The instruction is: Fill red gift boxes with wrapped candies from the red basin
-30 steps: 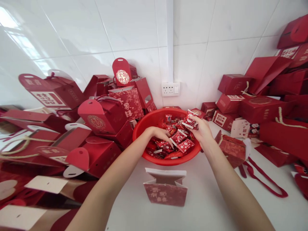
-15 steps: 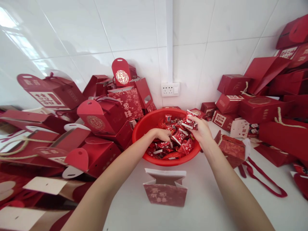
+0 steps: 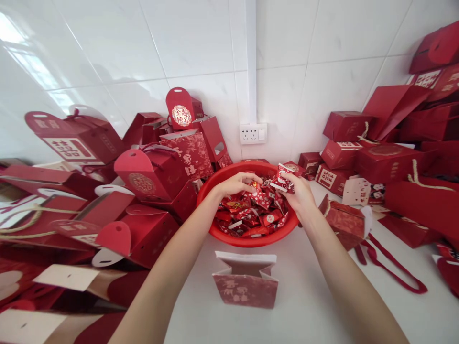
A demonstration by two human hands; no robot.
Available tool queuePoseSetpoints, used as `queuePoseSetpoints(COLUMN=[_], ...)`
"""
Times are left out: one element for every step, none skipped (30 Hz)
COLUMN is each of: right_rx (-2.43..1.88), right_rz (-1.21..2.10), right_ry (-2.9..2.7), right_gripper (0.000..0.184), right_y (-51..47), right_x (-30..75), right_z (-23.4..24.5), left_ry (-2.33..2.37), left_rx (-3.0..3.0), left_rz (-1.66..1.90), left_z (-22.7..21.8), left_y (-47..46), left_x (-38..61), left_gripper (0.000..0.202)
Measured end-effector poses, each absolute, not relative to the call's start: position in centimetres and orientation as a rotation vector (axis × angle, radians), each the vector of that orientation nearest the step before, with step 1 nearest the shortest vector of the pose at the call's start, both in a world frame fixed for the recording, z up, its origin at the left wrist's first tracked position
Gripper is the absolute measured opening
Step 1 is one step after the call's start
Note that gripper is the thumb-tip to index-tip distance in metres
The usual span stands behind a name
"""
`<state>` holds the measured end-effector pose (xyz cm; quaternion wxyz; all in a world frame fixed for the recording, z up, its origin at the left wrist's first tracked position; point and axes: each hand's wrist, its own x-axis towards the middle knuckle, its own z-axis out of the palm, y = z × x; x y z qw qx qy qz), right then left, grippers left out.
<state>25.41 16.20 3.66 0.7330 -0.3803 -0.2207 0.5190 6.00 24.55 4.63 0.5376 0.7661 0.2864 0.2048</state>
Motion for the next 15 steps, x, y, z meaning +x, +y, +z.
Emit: queuePoseSetpoints(right_rx=[-0.838,-0.838,-0.837,-0.836,-0.837,-0.840,-0.843,-0.847,-0.852,-0.856,-0.860,-0.863,-0.867,-0.871,-0.874], right_rz=[1.143,1.146,1.148,1.150,1.153,1.156,1.158,1.161,1.164,1.168,1.172,1.176,1.180,1.185,1.189], right_ry=[-0.485,-0.487,-0.490,-0.493,-0.495,-0.496,-0.495,-0.492,-0.488,-0.484,-0.481,-0.478,-0.476,-0.474,-0.472], right_gripper=[0.016,0.017,0.018,0.019,0.019,0.019,0.019,0.018,0.017,0.017,0.016,0.016,0.015,0.015,0.015], right_y=[16.22,16.22,16.22,16.22,16.21,16.20,16.18,16.16,16.14,16.11,16.07,16.02,15.97,15.93,15.88], right_x=[25.43,25.45,25.47,25.48,25.47,25.45,25.42,25.38,25.33,25.28,25.23,25.19,25.14,25.10,25.07], right_z=[3.66,3.66,3.67,3.70,3.74,3.79,3.86,3.92,3.99,4.05,4.10,4.15,4.19,4.23,4.27], left_ry=[0.677,0.673,0.668,0.664,0.663,0.666,0.672,0.679,0.685,0.690,0.692,0.694,0.697,0.700,0.703], left_rx=[1.811,1.797,1.781,1.762,1.738,1.713,1.691,1.671,1.654,1.642,1.635,1.631,1.627,1.623,1.621], left_rz=[0.520,0.549,0.578,0.605,0.630,0.650,0.665,0.675,0.681,0.685,0.689,0.695,0.702,0.708,0.715], left_z=[4.63,4.63,4.66,4.69,4.71,4.72,4.72,4.68,4.63,4.57,4.50,4.44,4.39,4.36,4.35], left_y=[24.50,24.43,24.35,24.26,24.19,24.15,24.14,24.16,24.21,24.29,24.37,24.44,24.50,24.54,24.55], left_x=[5.96,5.93,5.92,5.93,5.95,5.99,6.04,6.09,6.14,6.19,6.23,6.26,6.27,6.28,6.27], left_gripper=[0.047,0.052,0.057,0.060,0.061,0.061,0.060,0.058,0.056,0.055,0.053,0.052,0.052,0.051,0.052])
